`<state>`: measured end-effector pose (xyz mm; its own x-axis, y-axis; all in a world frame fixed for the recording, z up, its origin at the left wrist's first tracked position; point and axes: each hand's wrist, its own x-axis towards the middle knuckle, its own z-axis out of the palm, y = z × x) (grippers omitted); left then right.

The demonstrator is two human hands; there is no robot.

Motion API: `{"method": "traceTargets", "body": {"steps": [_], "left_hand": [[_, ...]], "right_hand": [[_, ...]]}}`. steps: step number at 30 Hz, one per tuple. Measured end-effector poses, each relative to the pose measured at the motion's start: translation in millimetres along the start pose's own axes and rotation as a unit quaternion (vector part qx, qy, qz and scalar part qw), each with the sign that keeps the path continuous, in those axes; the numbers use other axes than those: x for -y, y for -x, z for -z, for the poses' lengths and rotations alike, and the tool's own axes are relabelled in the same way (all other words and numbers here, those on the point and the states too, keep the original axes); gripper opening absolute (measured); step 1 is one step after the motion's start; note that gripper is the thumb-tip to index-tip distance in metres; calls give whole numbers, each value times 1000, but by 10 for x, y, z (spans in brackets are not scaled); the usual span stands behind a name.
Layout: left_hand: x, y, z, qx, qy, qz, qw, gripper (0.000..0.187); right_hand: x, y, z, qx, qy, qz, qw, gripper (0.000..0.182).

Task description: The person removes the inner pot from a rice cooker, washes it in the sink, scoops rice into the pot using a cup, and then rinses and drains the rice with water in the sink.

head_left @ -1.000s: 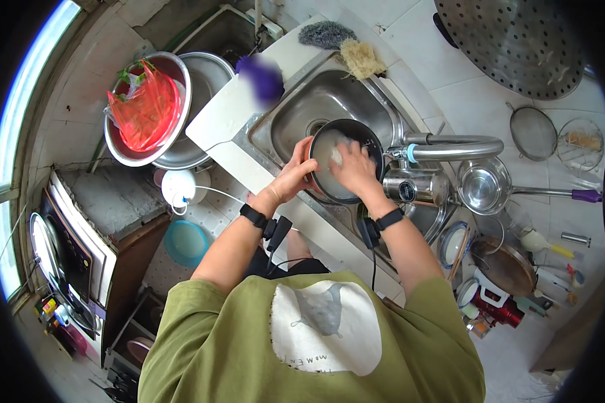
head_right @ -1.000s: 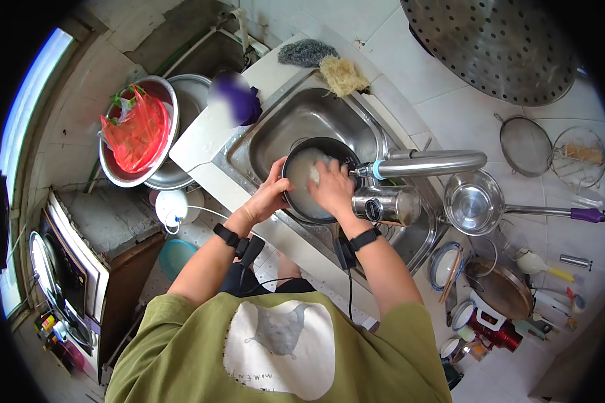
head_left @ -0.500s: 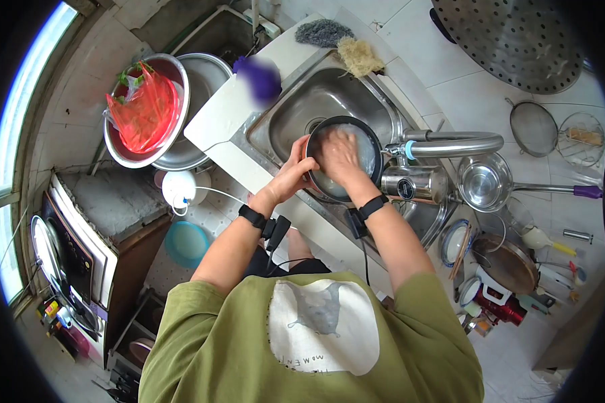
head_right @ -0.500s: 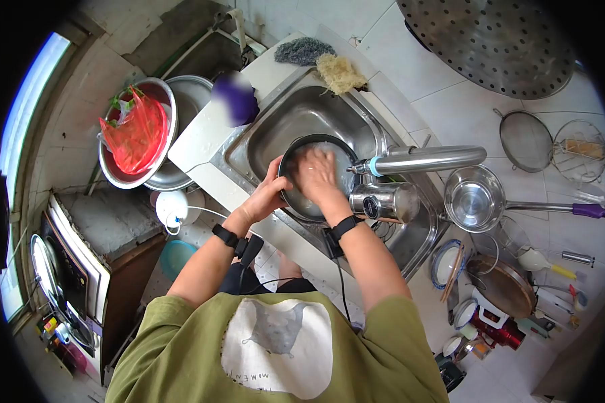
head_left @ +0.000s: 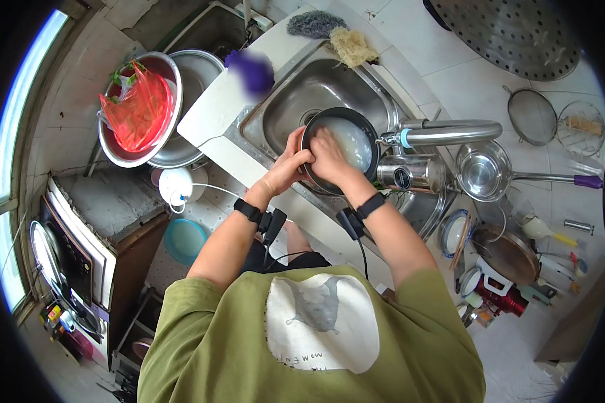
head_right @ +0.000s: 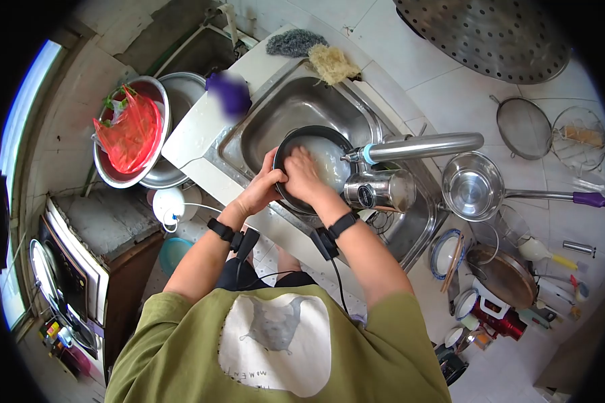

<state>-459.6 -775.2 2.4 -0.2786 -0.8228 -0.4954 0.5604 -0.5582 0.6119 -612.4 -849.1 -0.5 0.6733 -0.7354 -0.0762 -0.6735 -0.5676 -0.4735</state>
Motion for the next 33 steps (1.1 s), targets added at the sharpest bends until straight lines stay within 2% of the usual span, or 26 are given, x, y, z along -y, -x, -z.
{"method": "traceTargets", "body": {"steps": [1, 2, 4, 5, 7, 8, 10, 11, 14, 15, 17, 18, 20, 21, 23, 24, 26, 28, 30, 31, 32, 33], "left_hand": [[-7, 4, 24, 15, -3, 7, 1000, 87], [-10, 14, 31, 30, -6, 14, 999, 85], [-3, 18, 7, 22, -7, 7, 1000, 85], [-1, 17, -1, 13, -8, -2, 1000, 85], [-8, 14, 3, 14, -8, 7, 1000, 84], [-33, 26, -8, 14, -10, 17, 1000, 84], [-71, 54, -34, 14, -13, 18, 1000, 84], [-88, 64, -59, 14, -17, 19, 1000, 85], [-30, 27, -48, 12, -7, -4, 1000, 89], [-30, 26, -42, 11, -8, -3, 1000, 89], [-24, 23, -30, 11, -8, -2, 1000, 89], [-22, 25, -25, 10, -8, -2, 1000, 89], [-8, 30, -18, 23, -8, -13, 1000, 88], [-19, 39, -30, 23, -7, -12, 1000, 88], [-43, 58, -38, 28, -22, -11, 999, 89], [-49, 60, -39, 27, -23, -12, 999, 89], [-64, 55, -35, 30, -41, 11, 999, 87], [-53, 54, -18, 33, -32, 0, 999, 87], [-37, 48, -15, 36, -22, -10, 999, 87], [-31, 49, -22, 28, 4, -6, 1000, 86], [-31, 54, -23, 20, 30, -2, 999, 86], [-34, 58, -17, 19, 32, -3, 999, 86]], "right_hand": [[-26, -35, 98, 24, 92, 6, 995, 26], [-140, -80, 126, 65, 121, -6, 990, 32], [-210, 24, 72, -33, 108, -92, 989, 41], [-219, 78, 161, -32, 110, -92, 989, 41], [-154, 175, 417, 147, 80, -201, 965, 49], [-100, 222, 433, 147, 81, -199, 965, 49], [-6, 328, 440, 236, -27, -233, 943, 54], [-6, 351, 342, 249, -65, -215, 942, 55], [59, 228, 108, 177, -255, -179, 934, 52], [118, 182, 87, 177, -257, -179, 933, 52], [195, 123, 56, 81, -351, -143, 922, 40], [161, 97, -3, 81, -351, -143, 922, 40], [61, 34, -114, 67, -231, -149, 959, 30], [119, -13, -4, 68, -231, -151, 959, 30], [205, -98, 205, 161, -3, -193, 968, 22], [201, -121, 206, 161, -3, -192, 968, 22], [182, -175, 199, 78, 59, -182, 978, 16], [71, -176, 170, 69, 80, -157, 982, 16], [-9, -129, 289, 51, 166, -66, 983, 26], [-224, -24, 109, 1, 185, -62, 981, 44], [-242, 21, 178, 2, 185, -59, 981, 44], [-204, 89, 283, 30, 154, -107, 982, 50]]}}
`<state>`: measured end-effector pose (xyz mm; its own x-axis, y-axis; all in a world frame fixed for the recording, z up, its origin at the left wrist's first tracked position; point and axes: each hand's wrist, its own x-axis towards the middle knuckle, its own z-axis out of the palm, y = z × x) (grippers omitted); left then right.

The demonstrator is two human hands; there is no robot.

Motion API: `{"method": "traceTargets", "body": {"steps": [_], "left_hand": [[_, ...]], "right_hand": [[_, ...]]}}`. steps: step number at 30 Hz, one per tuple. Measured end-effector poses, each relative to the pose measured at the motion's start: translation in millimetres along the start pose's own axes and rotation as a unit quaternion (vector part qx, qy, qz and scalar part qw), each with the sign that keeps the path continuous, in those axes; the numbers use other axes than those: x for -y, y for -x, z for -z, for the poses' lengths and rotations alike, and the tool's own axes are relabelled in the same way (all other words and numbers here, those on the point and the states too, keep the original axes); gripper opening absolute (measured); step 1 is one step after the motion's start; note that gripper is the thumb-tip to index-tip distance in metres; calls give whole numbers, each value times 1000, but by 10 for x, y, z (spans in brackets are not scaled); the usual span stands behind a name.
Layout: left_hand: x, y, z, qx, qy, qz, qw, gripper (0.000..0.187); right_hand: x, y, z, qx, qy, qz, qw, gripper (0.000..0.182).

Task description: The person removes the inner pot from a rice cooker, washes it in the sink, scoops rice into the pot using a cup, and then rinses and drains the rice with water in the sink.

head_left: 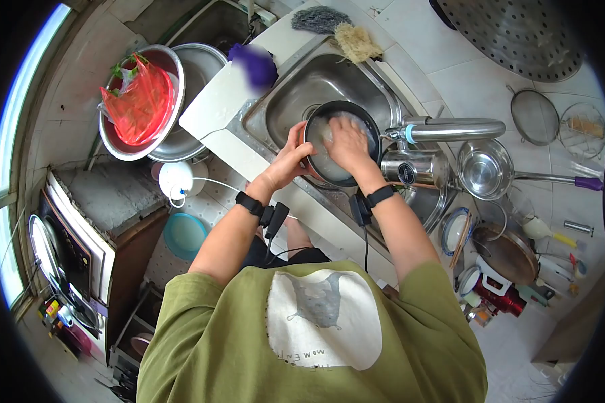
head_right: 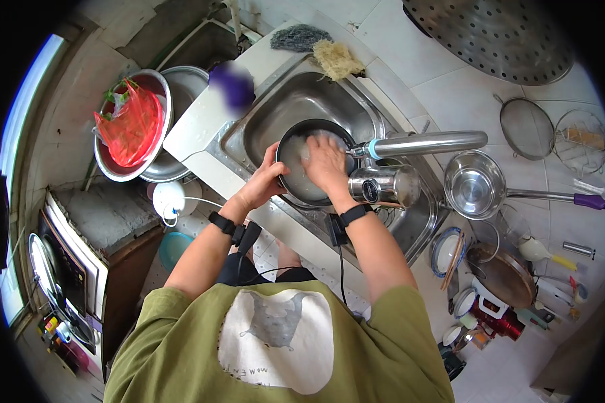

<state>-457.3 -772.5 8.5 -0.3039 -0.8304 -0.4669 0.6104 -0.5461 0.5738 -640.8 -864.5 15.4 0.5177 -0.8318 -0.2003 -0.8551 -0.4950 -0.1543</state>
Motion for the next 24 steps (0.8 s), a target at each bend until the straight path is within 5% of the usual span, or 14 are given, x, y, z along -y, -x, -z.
{"method": "traceTargets", "body": {"steps": [5, 7, 10, 11, 13, 15, 17, 19, 24], "left_hand": [[-30, -11, -16, -8, -25, 31, 999, 85], [-25, -19, -33, -10, -42, 25, 999, 87], [-15, -28, -22, -13, -50, 9, 999, 89], [2, -38, -10, -8, -38, 4, 999, 89], [36, -60, 30, -2, -32, -2, 999, 89], [52, -57, 41, 3, -24, -6, 1000, 90], [25, -33, 9, -1, -17, -12, 1000, 90], [-4, -14, -19, -4, -12, -10, 1000, 89], [-7, -33, -12, -8, -40, 7, 999, 88]], "right_hand": [[202, 340, 366, 203, -98, -113, 968, 61], [157, 373, 98, 183, -121, -69, 973, 61], [325, 137, -68, 179, -356, 5, 917, 43], [362, 89, -149, 178, -357, 5, 917, 43], [364, 37, -353, -32, -291, 29, 956, 39], [364, -66, 125, 75, 32, 74, 994, 34], [224, -93, 33, -27, -4, 41, 999, 37], [106, -5, 58, 22, -41, -45, 998, 42], [116, 395, 88, 115, -82, -69, 988, 47]]}}
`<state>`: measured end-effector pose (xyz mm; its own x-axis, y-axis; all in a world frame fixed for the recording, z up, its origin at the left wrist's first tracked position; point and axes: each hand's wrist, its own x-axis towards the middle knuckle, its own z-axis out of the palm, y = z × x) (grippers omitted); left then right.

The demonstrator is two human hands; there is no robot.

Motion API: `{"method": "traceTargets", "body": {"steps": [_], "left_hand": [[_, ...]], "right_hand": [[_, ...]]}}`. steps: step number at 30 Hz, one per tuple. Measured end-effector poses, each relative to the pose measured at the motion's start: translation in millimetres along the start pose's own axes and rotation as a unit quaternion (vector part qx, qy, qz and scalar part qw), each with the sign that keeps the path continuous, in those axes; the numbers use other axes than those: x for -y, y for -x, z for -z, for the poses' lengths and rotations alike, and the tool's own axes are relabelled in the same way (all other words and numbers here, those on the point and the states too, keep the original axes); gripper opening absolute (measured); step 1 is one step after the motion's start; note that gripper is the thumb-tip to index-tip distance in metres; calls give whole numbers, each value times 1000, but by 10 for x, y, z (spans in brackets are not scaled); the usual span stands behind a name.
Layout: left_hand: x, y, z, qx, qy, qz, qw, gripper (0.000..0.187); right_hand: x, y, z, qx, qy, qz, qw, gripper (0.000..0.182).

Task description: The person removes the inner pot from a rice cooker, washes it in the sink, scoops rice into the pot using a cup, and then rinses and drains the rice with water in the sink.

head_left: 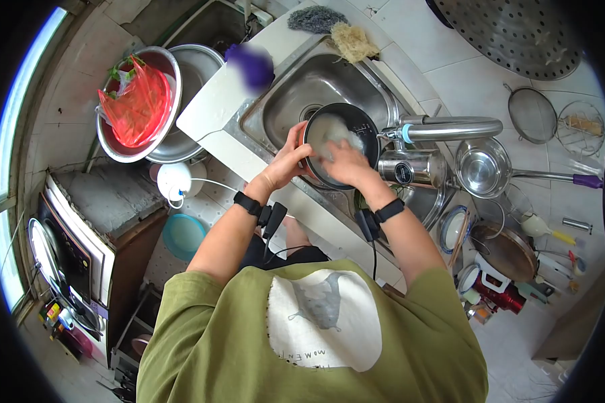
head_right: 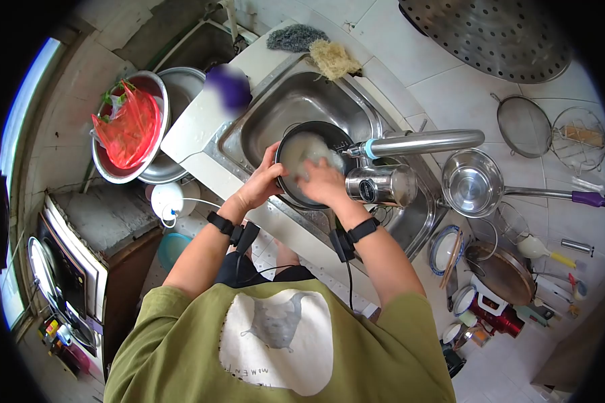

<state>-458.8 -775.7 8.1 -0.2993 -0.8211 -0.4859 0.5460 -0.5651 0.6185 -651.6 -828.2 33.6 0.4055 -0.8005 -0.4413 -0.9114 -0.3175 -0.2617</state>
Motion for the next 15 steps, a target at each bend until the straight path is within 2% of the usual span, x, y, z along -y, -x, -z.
{"method": "traceTargets", "body": {"steps": [2, 3, 5, 6, 7, 8, 9, 10, 11, 13, 15], "left_hand": [[21, -13, 7, 0, -6, -2, 1000, 88], [13, -13, 3, -1, -13, -6, 1000, 87], [0, 9, -20, -3, -9, -8, 1000, 87], [0, 11, -23, -5, -3, -10, 1000, 87], [5, -8, -7, -5, -4, -9, 1000, 87], [11, -27, 14, -2, -8, -6, 1000, 88], [31, -34, 30, 1, -11, -1, 1000, 88], [58, -35, 40, 0, -10, 0, 1000, 88], [40, -16, 18, -2, 7, -2, 1000, 89], [26, 6, 2, -5, 27, -4, 1000, 89], [12, 4, 12, 4, 5, 0, 1000, 90]], "right_hand": [[181, 51, 123, 92, -108, 13, 990, 43], [220, 3, 77, 91, -108, 12, 990, 43], [236, -178, -88, 39, -271, 104, 956, 39], [257, -261, -164, -23, -258, 127, 958, 37], [194, -341, -177, -24, -258, 127, 957, 37], [150, -403, -132, -62, -66, 157, 983, 37], [124, -454, -101, -97, 128, 180, 970, 37], [119, -501, -97, -53, 139, 176, 973, 39], [85, -474, -78, -52, 138, 175, 973, 39], [-53, -374, 64, -86, 18, 38, 995, 44], [-68, -224, 145, -49, 18, 24, 998, 49]]}}
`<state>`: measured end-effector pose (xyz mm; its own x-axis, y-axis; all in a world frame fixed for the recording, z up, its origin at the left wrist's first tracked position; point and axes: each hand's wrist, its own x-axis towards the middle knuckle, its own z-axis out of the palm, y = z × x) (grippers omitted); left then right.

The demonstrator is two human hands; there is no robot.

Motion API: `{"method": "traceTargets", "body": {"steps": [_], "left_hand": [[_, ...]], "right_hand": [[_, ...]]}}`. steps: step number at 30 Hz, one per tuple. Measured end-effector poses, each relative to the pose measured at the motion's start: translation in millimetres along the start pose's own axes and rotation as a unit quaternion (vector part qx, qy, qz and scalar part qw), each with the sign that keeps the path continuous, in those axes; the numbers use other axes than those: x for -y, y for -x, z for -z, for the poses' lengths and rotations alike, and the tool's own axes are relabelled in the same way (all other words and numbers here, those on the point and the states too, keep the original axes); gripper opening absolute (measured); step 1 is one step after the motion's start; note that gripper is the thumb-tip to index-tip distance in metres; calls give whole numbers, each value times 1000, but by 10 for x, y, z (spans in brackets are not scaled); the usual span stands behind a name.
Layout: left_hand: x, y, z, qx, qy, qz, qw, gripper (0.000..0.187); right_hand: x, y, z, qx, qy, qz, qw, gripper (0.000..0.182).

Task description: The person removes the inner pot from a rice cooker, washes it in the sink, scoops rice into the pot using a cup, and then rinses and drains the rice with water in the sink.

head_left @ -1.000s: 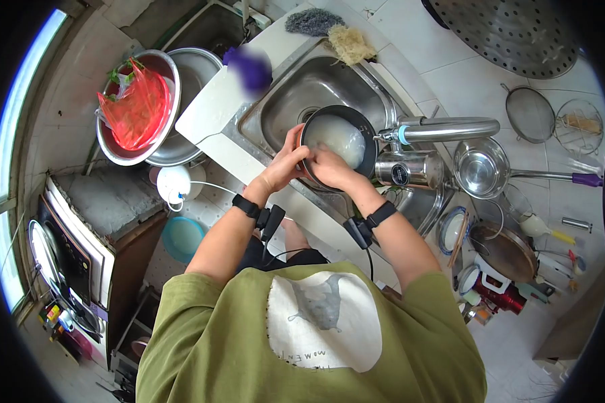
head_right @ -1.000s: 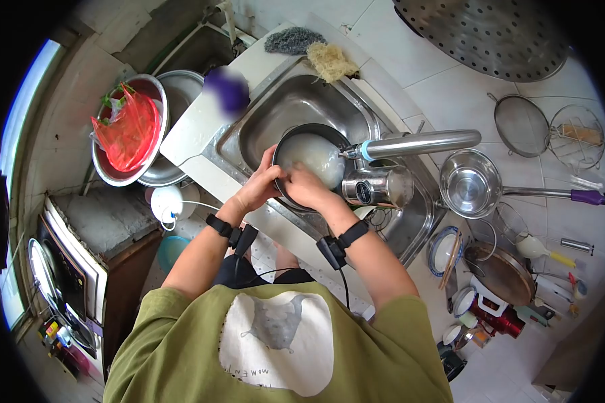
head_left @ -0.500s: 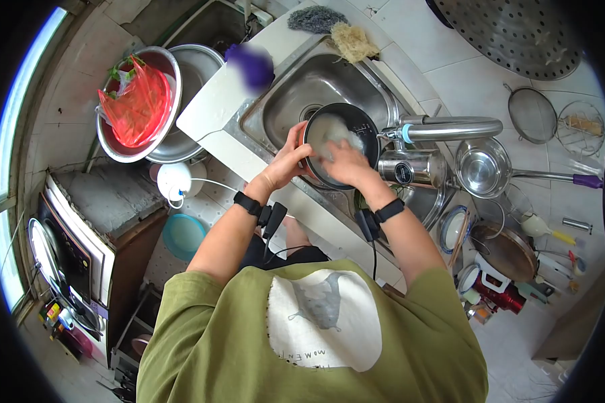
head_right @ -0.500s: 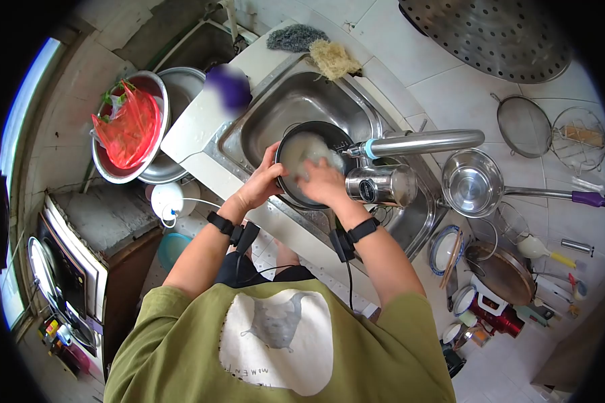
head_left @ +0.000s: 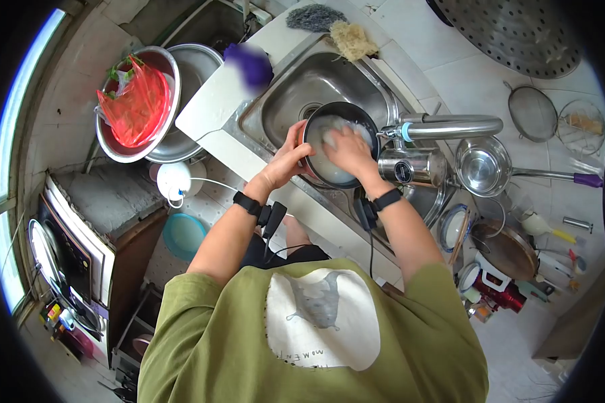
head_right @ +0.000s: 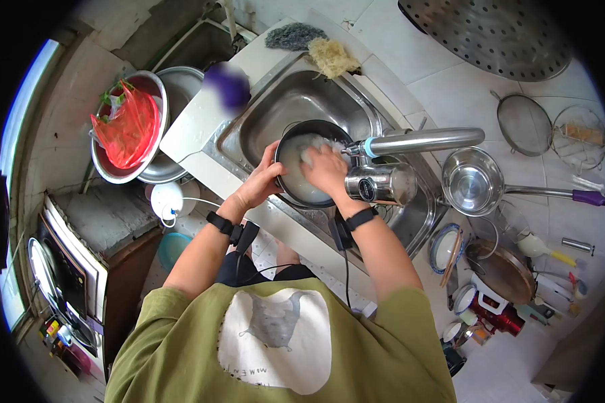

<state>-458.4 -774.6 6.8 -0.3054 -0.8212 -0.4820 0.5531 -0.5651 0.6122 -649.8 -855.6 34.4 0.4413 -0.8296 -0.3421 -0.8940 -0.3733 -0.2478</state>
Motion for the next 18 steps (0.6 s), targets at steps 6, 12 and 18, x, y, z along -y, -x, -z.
{"method": "traceTargets", "body": {"steps": [6, 12, 18], "left_hand": [[-6, -12, -12, -3, -12, -4, 1000, 89], [-13, -11, 4, 11, -2, -3, 1000, 89], [-27, 12, -12, 14, 8, -1, 1000, 86]], "right_hand": [[131, 52, -326, 135, -212, 69, 965, 49], [268, -260, 18, 18, 120, 147, 982, 35], [-316, -274, -133, 133, -496, -98, 852, 34]]}}
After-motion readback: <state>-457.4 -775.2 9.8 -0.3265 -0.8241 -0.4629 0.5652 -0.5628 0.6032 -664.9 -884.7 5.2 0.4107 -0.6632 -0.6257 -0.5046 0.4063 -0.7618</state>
